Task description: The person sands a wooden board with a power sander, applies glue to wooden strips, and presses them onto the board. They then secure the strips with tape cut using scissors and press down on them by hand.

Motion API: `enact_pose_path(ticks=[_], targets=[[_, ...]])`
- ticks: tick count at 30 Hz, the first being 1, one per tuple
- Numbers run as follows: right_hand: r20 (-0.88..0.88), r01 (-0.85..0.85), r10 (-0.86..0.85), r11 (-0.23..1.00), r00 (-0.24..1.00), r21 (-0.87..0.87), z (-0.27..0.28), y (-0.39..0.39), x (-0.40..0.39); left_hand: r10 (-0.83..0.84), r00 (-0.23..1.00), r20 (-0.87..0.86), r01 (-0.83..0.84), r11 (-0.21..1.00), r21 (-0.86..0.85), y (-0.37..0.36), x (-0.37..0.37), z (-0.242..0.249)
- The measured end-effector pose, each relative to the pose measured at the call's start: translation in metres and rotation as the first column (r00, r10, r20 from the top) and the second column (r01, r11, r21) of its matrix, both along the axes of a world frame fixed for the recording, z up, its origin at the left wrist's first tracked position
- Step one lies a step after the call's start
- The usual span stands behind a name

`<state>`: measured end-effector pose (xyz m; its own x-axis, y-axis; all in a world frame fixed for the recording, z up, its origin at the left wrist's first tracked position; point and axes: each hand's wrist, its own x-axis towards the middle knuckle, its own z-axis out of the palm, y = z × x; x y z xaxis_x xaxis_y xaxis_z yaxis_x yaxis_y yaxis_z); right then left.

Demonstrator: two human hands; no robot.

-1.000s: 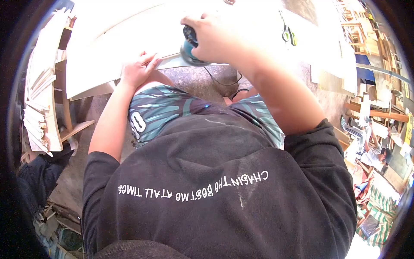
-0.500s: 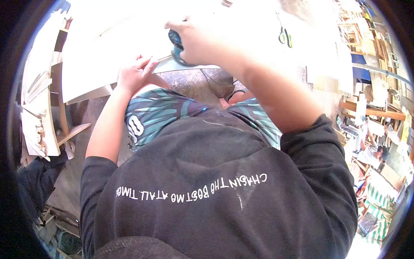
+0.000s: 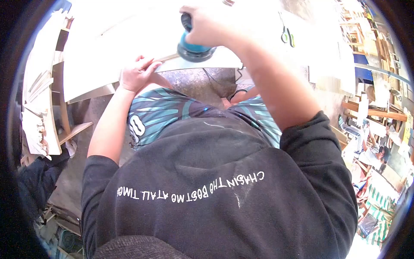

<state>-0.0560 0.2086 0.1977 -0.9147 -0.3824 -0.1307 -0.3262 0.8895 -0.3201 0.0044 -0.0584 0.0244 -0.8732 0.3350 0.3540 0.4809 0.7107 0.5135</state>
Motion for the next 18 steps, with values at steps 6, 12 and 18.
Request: enact_pose_path(ticks=[6, 12, 18], targets=[[-0.057, -0.065, 0.059, 0.993, 0.997, -0.103, -0.033, -0.024, 0.017, 0.027, 1.0, 0.015, -0.027, 0.999, 0.025, 0.001, 0.0, -0.005], [-0.195, -0.024, 0.022, 1.0, 0.981, -0.011, -0.022, 0.031, 0.012, 0.041, 0.999, 0.021, -0.041, 0.999, 0.004, 0.001, 0.002, -0.003], [-0.013, 0.0, -0.002, 0.99, 1.0, -0.14, -0.037, -0.021, 0.029, 0.054, 0.998, 0.014, -0.054, 0.999, 0.008, 0.001, -0.001, -0.004]])
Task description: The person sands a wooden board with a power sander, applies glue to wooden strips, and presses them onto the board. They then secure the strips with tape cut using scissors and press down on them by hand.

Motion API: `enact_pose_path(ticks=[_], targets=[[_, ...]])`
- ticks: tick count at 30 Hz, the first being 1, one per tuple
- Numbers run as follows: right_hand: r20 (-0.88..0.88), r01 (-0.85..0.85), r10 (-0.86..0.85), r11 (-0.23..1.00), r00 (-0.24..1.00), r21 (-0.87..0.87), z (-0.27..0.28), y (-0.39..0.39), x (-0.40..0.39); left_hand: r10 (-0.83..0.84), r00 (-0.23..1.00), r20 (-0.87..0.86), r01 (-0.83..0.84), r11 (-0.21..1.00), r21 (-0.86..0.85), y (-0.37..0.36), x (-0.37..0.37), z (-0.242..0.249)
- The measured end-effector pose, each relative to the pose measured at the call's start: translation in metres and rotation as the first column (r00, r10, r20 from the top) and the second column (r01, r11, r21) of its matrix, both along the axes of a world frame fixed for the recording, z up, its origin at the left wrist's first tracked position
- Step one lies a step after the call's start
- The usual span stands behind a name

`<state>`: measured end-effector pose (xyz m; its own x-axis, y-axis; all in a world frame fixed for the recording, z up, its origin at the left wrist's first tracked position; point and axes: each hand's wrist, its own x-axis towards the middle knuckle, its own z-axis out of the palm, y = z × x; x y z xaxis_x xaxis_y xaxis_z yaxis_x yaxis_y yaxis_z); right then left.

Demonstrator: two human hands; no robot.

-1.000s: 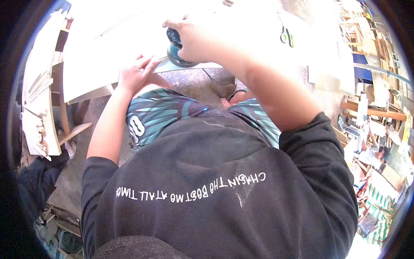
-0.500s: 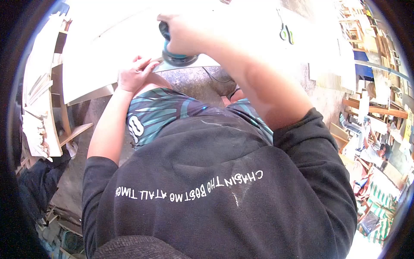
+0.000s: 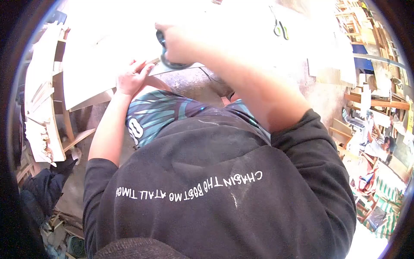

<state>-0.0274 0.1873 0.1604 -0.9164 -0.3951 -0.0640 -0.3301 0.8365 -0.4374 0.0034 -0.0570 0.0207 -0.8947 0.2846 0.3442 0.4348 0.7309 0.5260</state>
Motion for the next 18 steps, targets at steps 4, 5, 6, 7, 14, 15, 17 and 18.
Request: enact_pose_path(ticks=[4, 5, 6, 7, 14, 15, 17, 18], targets=[[0.069, 0.019, -0.013, 0.996, 0.998, -0.088, -0.002, -0.008, 0.001, -0.006, 1.0, 0.009, 0.006, 1.0, 0.015, 0.0, 0.0, 0.001], [0.053, 0.044, -0.043, 0.999, 0.998, -0.027, 0.002, 0.003, -0.001, -0.003, 1.0, 0.005, 0.003, 1.0, 0.021, 0.001, 0.001, 0.002], [0.004, 0.057, -0.057, 0.998, 0.998, -0.01, 0.004, 0.017, -0.003, 0.002, 1.0, 0.0, -0.002, 1.0, 0.03, 0.002, 0.002, 0.003], [-0.046, 0.07, -0.07, 0.997, 0.997, 0.007, 0.005, 0.033, -0.008, 0.011, 1.0, -0.001, -0.011, 0.999, 0.031, 0.003, 0.002, 0.004], [-0.164, 0.135, -0.117, 0.985, 0.98, 0.104, 0.001, 0.075, -0.041, 0.04, 0.998, 0.05, -0.039, 0.999, -0.018, 0.001, 0.0, 0.003], [-0.236, 0.149, -0.119, 0.982, 0.964, 0.116, -0.013, 0.066, -0.04, 0.041, 0.997, 0.072, -0.038, 0.999, -0.039, 0.0, 0.001, 0.004], [-0.074, 0.08, -0.075, 0.995, 0.994, 0.064, -0.002, 0.035, -0.031, 0.049, 0.999, 0.024, -0.048, 0.997, -0.058, -0.001, 0.003, -0.001], [-0.006, 0.01, -0.011, 0.997, 1.0, -0.078, -0.022, 0.022, -0.034, 0.045, 0.999, -0.004, -0.046, 0.997, -0.061, 0.001, 0.001, -0.003]])
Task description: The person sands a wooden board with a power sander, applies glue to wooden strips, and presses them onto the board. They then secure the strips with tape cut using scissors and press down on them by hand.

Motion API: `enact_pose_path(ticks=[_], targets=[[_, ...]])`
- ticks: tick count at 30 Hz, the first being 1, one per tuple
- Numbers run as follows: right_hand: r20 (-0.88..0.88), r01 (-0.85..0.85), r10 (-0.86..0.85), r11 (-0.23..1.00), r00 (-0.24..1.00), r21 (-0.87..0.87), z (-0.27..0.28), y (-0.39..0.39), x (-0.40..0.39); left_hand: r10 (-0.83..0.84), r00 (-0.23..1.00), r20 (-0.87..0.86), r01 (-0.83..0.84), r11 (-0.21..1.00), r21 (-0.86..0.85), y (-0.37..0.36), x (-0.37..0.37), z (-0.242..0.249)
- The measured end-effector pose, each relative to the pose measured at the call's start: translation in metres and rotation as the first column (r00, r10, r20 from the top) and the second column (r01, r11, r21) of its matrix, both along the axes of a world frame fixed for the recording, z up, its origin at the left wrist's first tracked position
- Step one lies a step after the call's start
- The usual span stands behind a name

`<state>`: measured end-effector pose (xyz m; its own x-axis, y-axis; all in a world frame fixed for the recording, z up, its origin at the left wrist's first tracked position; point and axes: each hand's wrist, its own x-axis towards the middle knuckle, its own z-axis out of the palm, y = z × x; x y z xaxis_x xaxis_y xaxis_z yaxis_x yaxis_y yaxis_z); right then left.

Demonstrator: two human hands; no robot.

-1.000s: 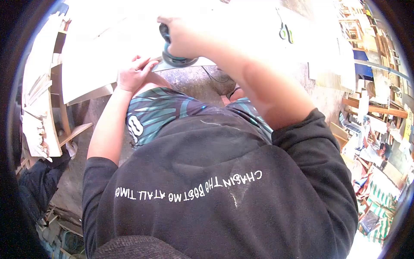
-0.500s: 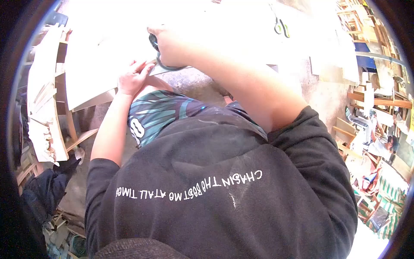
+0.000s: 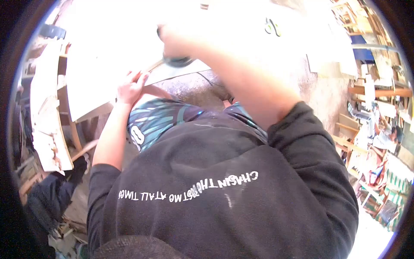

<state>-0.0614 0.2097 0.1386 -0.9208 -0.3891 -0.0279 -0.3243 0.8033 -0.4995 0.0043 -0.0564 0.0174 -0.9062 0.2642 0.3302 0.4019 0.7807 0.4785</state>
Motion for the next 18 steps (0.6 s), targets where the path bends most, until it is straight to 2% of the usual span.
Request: enact_pose_path(ticks=[1, 2, 3, 4, 5, 8, 9, 11, 13, 14, 15, 17, 18], targets=[[0.101, 0.007, -0.01, 0.999, 0.995, 0.032, -0.018, -0.018, -0.003, -0.055, 0.998, -0.011, 0.055, 0.998, -0.015, -0.001, -0.001, -0.001], [0.059, 0.002, -0.004, 1.0, 0.998, 0.022, -0.004, -0.032, 0.013, -0.046, 0.998, 0.038, 0.046, 0.999, 0.0, 0.004, 0.001, 0.01], [-0.011, 0.001, -0.001, 1.0, 1.0, 0.001, -0.006, -0.043, 0.018, -0.049, 0.999, -0.004, 0.049, 0.999, -0.022, -0.004, -0.003, -0.011], [-0.041, -0.062, 0.063, 0.998, 0.997, 0.013, -0.017, -0.052, 0.015, -0.023, 0.999, 0.044, 0.023, 1.0, 0.003, -0.005, -0.004, -0.013], [0.17, -0.056, 0.049, 0.998, 0.984, 0.034, 0.001, -0.059, 0.014, -0.033, 0.998, 0.046, 0.032, 0.999, 0.02, -0.004, -0.004, -0.011], [0.037, -0.098, 0.094, 0.984, 0.995, 0.147, 0.021, -0.051, 0.013, -0.009, 1.0, 0.003, 0.009, 0.998, -0.065, -0.015, -0.009, -0.03], [0.112, -0.057, 0.057, 0.998, 0.992, -0.001, -0.008, -0.049, 0.002, 0.053, 0.999, 0.01, -0.052, 0.996, -0.076, -0.013, -0.006, -0.027], [0.073, 0.04, -0.032, 0.993, 0.997, -0.108, -0.053, -0.034, -0.011, 0.051, 0.999, 0.008, -0.05, 0.996, -0.078, -0.013, -0.005, -0.023], [0.142, 0.126, -0.113, 0.988, 0.983, -0.084, -0.012, 0.006, -0.011, 0.054, 0.999, -0.004, -0.054, 0.998, -0.029, -0.007, -0.004, -0.01], [0.019, 0.168, -0.169, 0.986, 0.985, 0.015, 0.001, 0.028, -0.01, 0.046, 0.999, -0.001, -0.046, 0.999, -0.009, -0.004, -0.003, -0.005], [-0.013, 0.18, -0.18, 0.983, 0.984, 0.019, 0.003, 0.05, -0.018, 0.04, 0.999, 0.0, -0.04, 0.999, 0.011, -0.002, -0.003, -0.002], [0.023, 0.32, -0.322, 0.946, 0.947, 0.048, 0.032, 0.085, -0.016, 0.037, 0.999, 0.012, -0.037, 0.999, 0.024, 0.0, -0.003, 0.003], [0.035, 0.361, -0.361, 0.932, 0.932, -0.009, -0.016, 0.113, -0.047, 0.038, 0.999, 0.023, -0.038, 0.999, 0.016, 0.001, -0.003, 0.005]])
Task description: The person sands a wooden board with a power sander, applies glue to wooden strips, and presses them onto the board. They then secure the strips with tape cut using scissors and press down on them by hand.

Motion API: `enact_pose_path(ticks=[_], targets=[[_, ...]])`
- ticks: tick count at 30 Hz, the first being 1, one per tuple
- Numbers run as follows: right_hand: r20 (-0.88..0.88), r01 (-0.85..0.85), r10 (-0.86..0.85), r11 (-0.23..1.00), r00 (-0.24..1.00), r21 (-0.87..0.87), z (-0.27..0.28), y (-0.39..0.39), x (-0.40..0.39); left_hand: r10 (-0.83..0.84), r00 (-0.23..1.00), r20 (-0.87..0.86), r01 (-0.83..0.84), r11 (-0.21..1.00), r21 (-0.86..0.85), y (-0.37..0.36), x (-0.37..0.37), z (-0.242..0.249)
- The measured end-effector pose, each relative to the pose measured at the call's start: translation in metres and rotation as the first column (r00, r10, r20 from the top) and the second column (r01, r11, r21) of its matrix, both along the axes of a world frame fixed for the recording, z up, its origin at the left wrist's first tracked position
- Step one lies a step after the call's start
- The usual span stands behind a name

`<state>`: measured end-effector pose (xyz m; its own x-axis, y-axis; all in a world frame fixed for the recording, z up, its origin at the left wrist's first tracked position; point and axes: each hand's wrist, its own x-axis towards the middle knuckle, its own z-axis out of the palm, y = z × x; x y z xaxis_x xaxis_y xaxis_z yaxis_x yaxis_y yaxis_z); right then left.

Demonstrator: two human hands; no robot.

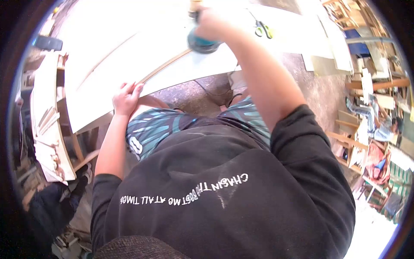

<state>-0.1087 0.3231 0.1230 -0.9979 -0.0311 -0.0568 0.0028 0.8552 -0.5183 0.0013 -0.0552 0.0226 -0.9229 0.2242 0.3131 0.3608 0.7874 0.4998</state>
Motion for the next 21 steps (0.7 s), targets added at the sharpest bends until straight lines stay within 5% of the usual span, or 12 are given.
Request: enact_pose_path(ticks=[1, 4, 9, 12, 13, 15, 21], targets=[[0.077, -0.018, 0.003, 0.98, 0.997, 0.196, 0.077, -0.006, 0.024, -0.001, 1.0, 0.012, 0.001, 1.0, -0.008, -0.001, 0.002, 0.002], [0.16, -0.041, -0.002, 0.963, 0.987, 0.266, 0.089, -0.005, 0.022, 0.011, 0.998, 0.062, -0.009, 0.999, -0.032, 0.001, 0.003, 0.012], [0.077, -0.184, 0.172, 0.966, 0.982, 0.181, 0.059, -0.078, 0.037, -0.056, 0.993, 0.107, 0.05, 0.997, 0.063, -0.001, 0.002, 0.002], [-0.007, -0.334, 0.334, 0.942, 0.942, 0.031, 0.039, -0.13, 0.049, -0.044, 0.997, 0.068, 0.049, 0.996, -0.068, -0.01, 0.0, -0.006], [-0.015, -0.347, 0.348, 0.936, 0.937, 0.057, 0.045, -0.145, 0.055, -0.036, 0.992, 0.122, 0.042, 0.998, -0.047, -0.01, 0.001, -0.007], [-0.032, -0.335, 0.338, 0.938, 0.94, 0.09, 0.05, -0.154, 0.063, -0.01, 0.998, -0.066, 0.008, 0.999, -0.031, -0.007, 0.003, -0.006], [0.001, -0.246, 0.25, 0.954, 0.968, 0.171, 0.067, -0.109, 0.057, 0.049, 0.998, 0.026, -0.049, 0.999, -0.012, -0.008, 0.008, 0.004]])
